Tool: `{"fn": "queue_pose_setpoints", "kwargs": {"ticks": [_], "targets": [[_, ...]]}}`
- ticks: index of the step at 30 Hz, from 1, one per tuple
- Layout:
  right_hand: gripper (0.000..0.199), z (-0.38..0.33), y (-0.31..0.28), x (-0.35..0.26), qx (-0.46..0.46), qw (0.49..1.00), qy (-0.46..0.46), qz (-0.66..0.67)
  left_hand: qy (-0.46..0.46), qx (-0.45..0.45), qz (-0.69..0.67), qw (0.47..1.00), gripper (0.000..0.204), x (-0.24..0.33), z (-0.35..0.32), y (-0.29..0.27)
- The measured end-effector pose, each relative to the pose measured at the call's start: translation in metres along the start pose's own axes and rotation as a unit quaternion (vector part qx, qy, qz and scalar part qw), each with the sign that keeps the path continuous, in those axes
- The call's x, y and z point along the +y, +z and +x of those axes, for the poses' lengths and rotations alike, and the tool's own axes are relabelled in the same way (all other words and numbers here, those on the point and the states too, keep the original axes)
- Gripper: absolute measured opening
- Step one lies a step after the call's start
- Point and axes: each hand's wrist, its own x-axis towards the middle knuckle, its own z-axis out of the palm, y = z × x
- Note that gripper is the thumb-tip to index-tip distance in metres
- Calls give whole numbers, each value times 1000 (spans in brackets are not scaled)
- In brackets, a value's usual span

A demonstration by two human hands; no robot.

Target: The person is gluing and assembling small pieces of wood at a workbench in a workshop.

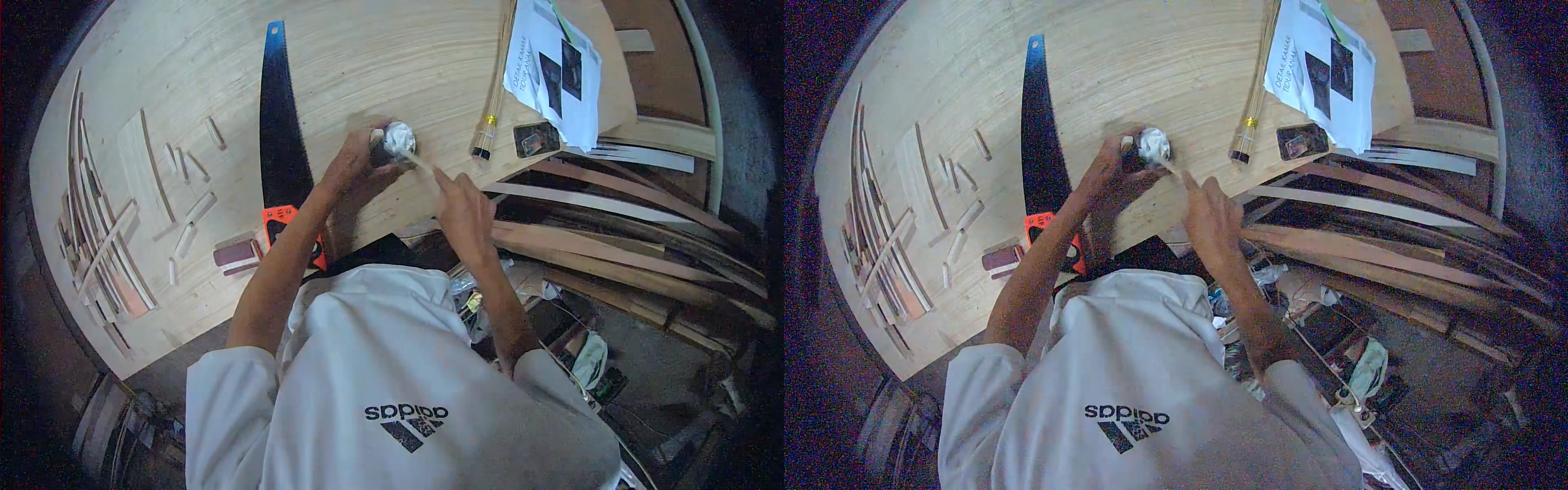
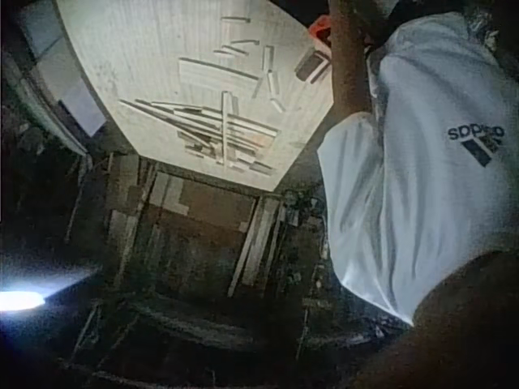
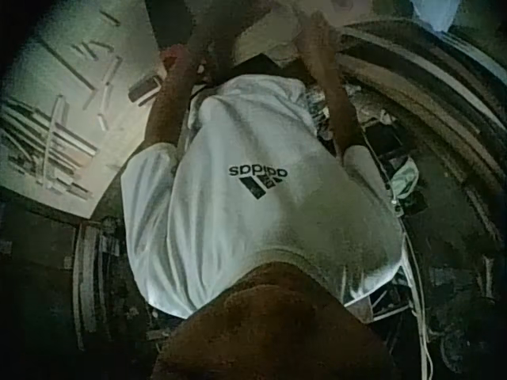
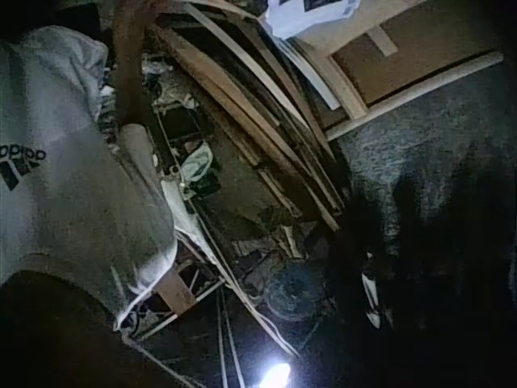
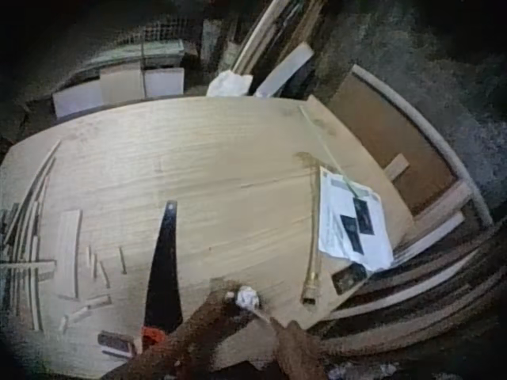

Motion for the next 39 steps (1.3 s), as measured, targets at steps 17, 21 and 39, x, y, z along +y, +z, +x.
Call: {"fn": "queue_pose_setpoints", "kwargs": {"ticks": [17, 21, 39], "targets": [[51, 14, -2, 8, 103, 992, -62, -37, -18, -36, 29, 999, 62, 3, 2, -2], [52, -5, 14, 12, 60, 996, -60, -18, 6, -17, 23, 1000, 50, -2, -1, 1], [52, 0, 4, 18, 109, 993, -26, -22, 100, -32, 156, 982, 68, -46, -9, 10]]}}
